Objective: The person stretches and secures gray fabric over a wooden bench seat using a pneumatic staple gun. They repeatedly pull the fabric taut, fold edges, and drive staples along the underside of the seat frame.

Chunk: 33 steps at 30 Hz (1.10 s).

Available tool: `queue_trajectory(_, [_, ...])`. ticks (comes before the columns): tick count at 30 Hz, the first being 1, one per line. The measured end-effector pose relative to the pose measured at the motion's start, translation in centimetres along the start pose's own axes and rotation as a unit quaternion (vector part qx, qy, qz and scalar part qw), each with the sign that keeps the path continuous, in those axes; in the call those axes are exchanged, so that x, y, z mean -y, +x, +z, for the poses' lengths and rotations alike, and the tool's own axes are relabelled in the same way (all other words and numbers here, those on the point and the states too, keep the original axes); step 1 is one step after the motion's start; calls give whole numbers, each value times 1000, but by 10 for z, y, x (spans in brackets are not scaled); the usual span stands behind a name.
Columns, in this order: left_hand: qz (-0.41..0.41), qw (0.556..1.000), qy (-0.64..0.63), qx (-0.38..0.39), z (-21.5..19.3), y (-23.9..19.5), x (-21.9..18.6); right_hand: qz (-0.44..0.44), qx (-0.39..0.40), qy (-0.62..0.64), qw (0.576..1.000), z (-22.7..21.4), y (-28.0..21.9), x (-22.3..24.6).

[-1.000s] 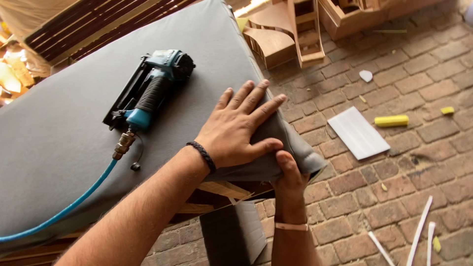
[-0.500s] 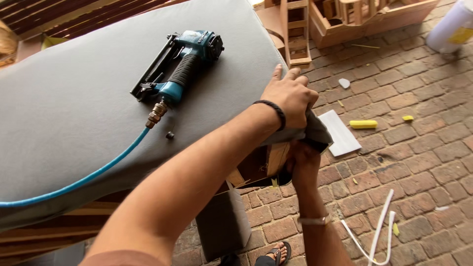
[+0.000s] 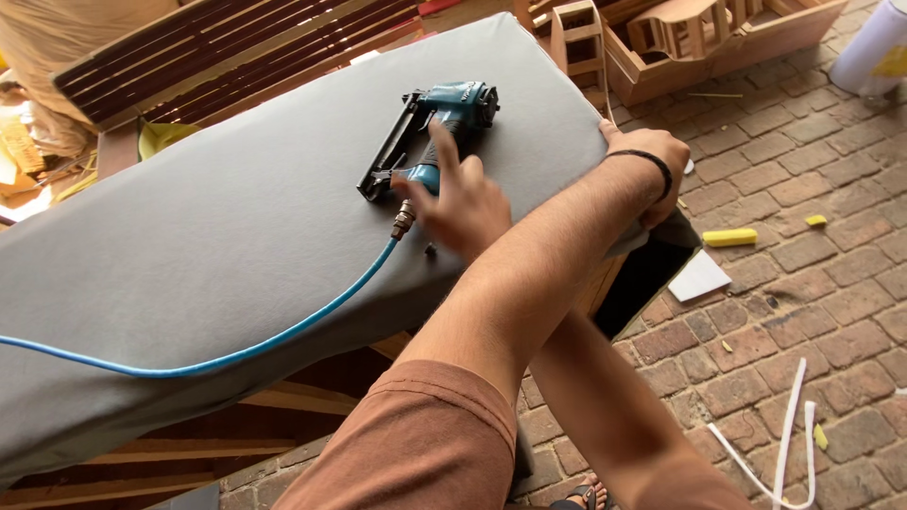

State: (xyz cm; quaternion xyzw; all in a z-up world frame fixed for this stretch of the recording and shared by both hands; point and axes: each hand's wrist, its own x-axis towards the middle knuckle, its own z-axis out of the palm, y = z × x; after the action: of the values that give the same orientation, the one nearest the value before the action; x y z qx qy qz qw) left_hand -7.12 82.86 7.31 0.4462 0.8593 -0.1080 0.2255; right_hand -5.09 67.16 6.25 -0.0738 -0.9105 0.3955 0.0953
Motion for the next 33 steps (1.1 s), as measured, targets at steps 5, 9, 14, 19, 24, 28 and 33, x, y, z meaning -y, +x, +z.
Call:
queue_trajectory(5, [1, 1000, 20, 1, -2, 0, 3, 94, 130, -154, 975, 9, 62, 19])
queue_trajectory(9, [-8, 999, 45, 16, -7, -4, -3, 94, 75, -61, 991, 6, 60, 12])
queue_trajectory(14, [1, 994, 109, 25, -7, -8, -13, 79, -9, 122, 989, 3, -25, -10])
queue_trajectory(19, [4, 984, 159, 85, -9, 12, -18, -12, 27, 329, 944, 30, -159, -65])
queue_trajectory(24, [44, 988, 111, 99, -2, 26, -15, 115, 123, 687, 706, 39, -223, -136])
queue_trajectory(28, [84, 994, 41, 53, 7, 32, -12, 164, 125, 784, 585, 50, -242, -172])
queue_trajectory(33, [40, 996, 46, 65, 10, 28, -19, 46, -53, 795, 602, 23, -255, -226])
